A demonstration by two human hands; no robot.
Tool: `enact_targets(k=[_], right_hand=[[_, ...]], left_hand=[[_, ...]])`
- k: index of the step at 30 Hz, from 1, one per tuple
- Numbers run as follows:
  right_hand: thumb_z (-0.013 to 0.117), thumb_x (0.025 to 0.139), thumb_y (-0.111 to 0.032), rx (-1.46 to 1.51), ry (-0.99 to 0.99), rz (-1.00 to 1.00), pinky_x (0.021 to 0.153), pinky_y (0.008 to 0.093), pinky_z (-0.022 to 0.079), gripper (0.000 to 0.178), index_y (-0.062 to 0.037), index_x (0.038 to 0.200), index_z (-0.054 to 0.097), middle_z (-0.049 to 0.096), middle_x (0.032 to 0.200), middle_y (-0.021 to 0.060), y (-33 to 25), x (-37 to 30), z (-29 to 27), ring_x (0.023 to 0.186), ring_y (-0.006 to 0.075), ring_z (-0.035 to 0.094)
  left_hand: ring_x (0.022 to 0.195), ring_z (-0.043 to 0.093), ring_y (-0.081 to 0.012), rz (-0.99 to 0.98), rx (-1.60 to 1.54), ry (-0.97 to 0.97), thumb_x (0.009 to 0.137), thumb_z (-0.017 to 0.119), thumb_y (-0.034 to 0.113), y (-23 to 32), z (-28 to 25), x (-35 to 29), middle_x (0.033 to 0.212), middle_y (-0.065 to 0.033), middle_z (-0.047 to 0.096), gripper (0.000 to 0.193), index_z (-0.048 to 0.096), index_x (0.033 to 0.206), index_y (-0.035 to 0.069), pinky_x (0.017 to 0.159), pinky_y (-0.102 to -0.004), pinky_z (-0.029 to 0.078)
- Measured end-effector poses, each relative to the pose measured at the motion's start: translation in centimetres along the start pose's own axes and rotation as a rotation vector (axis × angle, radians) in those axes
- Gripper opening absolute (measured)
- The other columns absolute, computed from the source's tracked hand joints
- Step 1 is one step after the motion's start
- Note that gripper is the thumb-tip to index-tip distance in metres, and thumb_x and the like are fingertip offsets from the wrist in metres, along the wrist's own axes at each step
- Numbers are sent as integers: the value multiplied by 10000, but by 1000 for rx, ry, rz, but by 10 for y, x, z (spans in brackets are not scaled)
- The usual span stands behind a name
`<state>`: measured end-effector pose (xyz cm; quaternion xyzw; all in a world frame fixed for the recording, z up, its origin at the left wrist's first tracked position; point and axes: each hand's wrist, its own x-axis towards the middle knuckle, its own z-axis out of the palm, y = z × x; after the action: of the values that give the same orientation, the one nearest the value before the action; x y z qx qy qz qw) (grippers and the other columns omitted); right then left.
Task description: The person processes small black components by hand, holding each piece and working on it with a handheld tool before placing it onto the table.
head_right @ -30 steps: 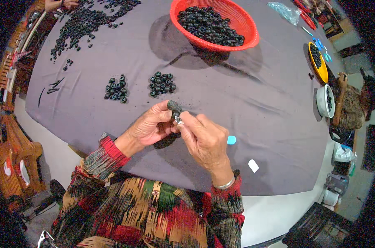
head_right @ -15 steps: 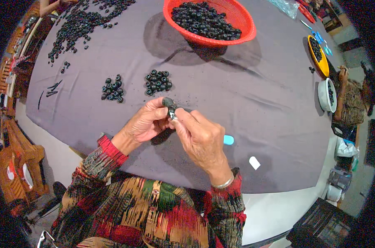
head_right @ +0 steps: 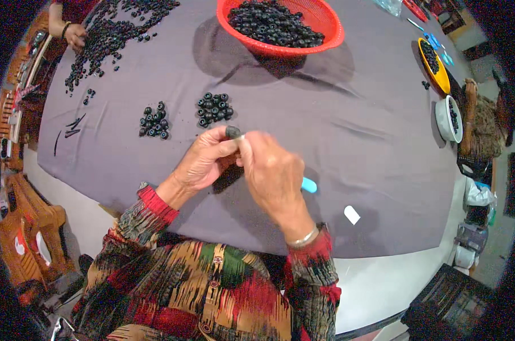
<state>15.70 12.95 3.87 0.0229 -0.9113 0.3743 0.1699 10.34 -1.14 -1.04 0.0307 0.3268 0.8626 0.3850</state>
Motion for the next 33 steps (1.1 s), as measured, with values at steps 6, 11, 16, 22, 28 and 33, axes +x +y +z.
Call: enact_targets(k=[6, 11, 16, 22, 28, 33], right_hand=[[511, 949, -230, 37, 80, 32, 562, 407, 476, 201, -70, 936, 634, 635, 761, 129, 13, -1, -1, 657, 338, 620], [552, 932, -217, -141, 104, 136, 611, 383, 470, 225, -27, 997, 653, 619, 761, 164, 18, -1, -14, 668, 316, 600], [782, 707, -224, -23, 83, -336, 508, 327, 482, 422, -85, 1078, 635, 577, 878, 75, 9, -5, -1, 640, 221, 602], [789, 636, -104, -33, 284, -389, 489, 294, 500, 425, -60, 1037, 656, 593, 817, 52, 18, -11, 21, 607, 181, 621], [716, 694, 42, -88, 324, -396, 499, 289, 531, 324, -53, 1001, 678, 611, 787, 72, 15, -16, 29, 631, 189, 665], [736, 663, -26, -156, 410, -481, 443, 318, 445, 296, -71, 948, 667, 575, 735, 42, 13, -16, 36, 540, 198, 578]], left_hand=[[718, 596, -139, -40, 28, -64, 904, 620, 114, -1, -3, -2, 842, -52, 627, 77, 608, 946, 49, 705, -271, 508], [715, 595, -137, -74, -116, -99, 894, 641, 141, 0, -12, -4, 867, -46, 628, 108, 605, 960, 64, 687, -264, 509], [815, 649, -142, -59, -165, -66, 896, 637, 148, 2, 1, -4, 947, -30, 655, 109, 611, 987, 95, 695, -270, 536], [921, 626, -94, -14, -156, -241, 911, 621, 164, -4, -7, -3, 977, 31, 661, 102, 614, 1009, 138, 773, -255, 517], [826, 612, -70, 60, -194, -84, 922, 605, 149, -13, -5, -11, 938, 30, 659, 98, 610, 1017, 125, 676, -237, 493], [731, 600, -67, 217, -217, -5, 910, 615, 130, -21, -2, -18, 887, 9, 655, 59, 610, 962, 102, 601, -218, 484]])
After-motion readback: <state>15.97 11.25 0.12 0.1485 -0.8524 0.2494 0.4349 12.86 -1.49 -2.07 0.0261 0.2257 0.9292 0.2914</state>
